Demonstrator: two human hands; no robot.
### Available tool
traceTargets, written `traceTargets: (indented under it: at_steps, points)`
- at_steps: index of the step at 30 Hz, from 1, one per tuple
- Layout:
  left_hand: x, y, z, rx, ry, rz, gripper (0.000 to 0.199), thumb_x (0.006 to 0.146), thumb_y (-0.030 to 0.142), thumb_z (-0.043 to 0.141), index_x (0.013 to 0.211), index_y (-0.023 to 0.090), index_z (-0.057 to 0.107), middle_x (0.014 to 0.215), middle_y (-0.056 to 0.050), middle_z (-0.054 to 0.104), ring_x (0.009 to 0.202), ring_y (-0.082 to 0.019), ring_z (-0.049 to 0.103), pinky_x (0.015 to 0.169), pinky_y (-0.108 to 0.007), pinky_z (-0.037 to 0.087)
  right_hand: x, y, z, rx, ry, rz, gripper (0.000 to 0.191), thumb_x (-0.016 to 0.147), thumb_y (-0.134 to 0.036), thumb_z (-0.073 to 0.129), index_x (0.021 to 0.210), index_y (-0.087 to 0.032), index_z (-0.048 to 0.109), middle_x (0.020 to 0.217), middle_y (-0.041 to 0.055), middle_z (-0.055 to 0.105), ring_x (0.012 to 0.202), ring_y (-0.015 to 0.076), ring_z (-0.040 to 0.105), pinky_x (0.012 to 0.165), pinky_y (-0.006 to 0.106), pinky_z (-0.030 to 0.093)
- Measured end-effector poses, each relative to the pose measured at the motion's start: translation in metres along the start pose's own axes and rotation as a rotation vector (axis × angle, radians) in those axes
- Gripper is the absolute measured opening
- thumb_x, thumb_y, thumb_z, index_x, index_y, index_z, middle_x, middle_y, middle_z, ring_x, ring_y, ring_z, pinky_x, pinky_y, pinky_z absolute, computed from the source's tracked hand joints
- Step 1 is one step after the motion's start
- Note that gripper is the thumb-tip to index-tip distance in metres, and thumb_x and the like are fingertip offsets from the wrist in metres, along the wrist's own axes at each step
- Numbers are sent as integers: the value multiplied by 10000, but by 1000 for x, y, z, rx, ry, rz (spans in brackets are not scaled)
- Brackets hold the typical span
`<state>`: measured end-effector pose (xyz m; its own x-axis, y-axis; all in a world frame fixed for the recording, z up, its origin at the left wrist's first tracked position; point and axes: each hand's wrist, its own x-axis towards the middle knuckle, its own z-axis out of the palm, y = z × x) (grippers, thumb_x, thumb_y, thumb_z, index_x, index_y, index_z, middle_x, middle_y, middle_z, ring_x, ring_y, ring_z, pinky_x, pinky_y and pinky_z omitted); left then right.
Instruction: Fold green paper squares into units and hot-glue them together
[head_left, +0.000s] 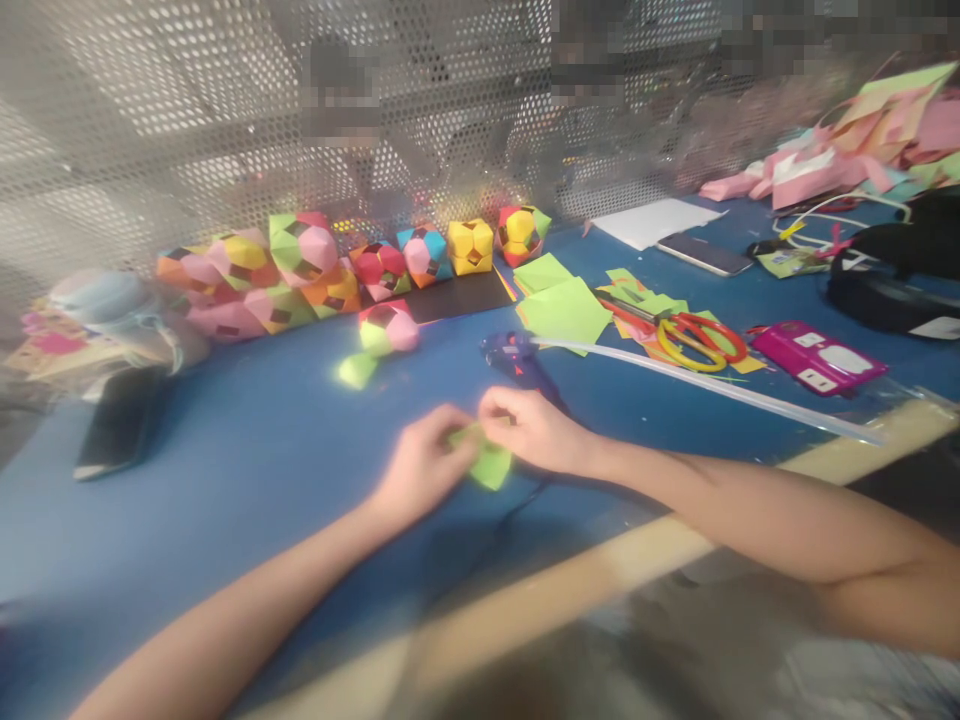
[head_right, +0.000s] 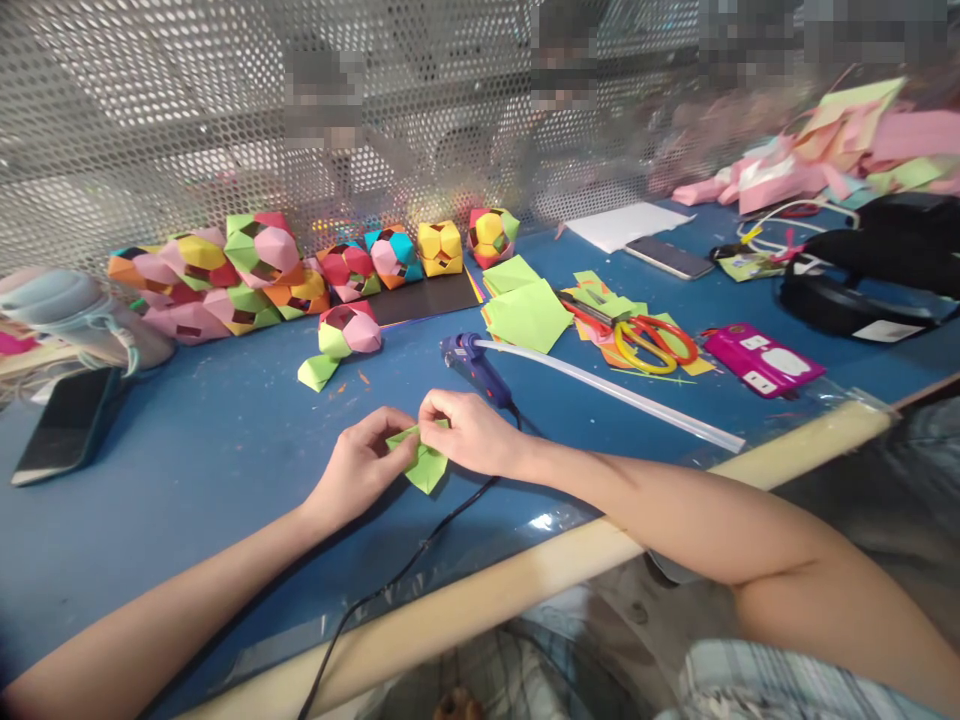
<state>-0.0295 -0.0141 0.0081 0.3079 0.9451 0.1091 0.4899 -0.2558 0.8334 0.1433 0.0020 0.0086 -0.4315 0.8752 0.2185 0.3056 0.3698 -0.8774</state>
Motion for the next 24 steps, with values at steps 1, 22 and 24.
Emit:
traceTargets:
  at_steps: [1, 22, 24]
  points:
    - [0, 1, 0, -24, -1, -25, 97, 774, 252, 556, 776, 166, 602, 741, -1, 624, 674, -120, 545, 627, -219, 422, 0, 1, 1, -35, 26, -63, 90, 751, -171, 464, 663, -188, 455, 654, -24, 503, 632, 107, 469, 594, 230, 368]
    - [3, 1, -4, -80, 26, -111, 65, 703, 189, 554, 663, 158, 595, 640, 16, 596, 593, -107, 514, 556, -207, 403, -1, 4, -2, -195, 11, -257, 174, 862, -178, 396, 719, -197, 494, 735, 13, 571, 685, 116, 524, 655, 236, 411]
    - [2, -1, -3, -78, 63, -119, 59, 698, 186, 559, 662, 156, 595, 632, 21, 591, 585, -102, 507, 557, -207, 400, -1, 3, -2, -178, -7, -230, 196, 879, -180, 367, 767, -189, 528, 777, 26, 594, 720, 121, 546, 682, 242, 421]
